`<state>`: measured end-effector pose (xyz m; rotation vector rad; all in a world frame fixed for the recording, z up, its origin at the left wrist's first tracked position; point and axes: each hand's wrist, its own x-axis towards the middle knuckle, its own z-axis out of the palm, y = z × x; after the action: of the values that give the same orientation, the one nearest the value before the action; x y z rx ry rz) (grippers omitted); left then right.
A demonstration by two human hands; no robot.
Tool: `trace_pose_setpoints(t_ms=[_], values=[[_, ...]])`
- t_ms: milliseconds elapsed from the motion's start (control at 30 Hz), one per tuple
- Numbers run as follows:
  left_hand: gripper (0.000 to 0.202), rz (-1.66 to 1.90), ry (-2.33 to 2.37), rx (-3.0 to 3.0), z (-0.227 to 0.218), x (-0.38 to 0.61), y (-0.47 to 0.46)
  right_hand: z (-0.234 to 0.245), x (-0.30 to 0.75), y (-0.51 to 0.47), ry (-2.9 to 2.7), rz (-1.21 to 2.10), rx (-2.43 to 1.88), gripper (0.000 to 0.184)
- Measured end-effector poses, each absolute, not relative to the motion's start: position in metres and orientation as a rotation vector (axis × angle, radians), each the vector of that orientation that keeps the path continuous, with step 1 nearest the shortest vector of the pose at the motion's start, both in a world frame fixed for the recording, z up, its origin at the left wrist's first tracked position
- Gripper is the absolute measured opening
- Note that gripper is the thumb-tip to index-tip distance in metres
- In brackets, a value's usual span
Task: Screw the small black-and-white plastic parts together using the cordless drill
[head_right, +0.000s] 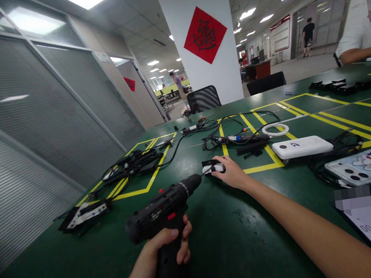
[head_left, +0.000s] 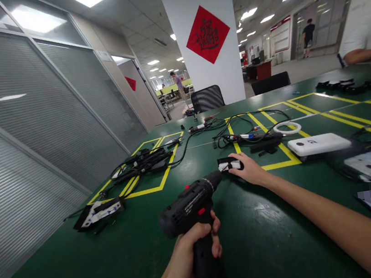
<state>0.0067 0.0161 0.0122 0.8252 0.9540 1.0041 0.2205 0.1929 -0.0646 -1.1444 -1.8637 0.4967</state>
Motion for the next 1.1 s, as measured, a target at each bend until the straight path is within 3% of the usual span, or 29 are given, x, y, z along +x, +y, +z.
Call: trace_pose_setpoints(t_ms=[1100], values=[[0.017,1.023,0.962,0.806,0.0157,0.0093,0.0162,-0.0622,0.2192,0.1915,-1.861,0.490,-1.143,0.045]])
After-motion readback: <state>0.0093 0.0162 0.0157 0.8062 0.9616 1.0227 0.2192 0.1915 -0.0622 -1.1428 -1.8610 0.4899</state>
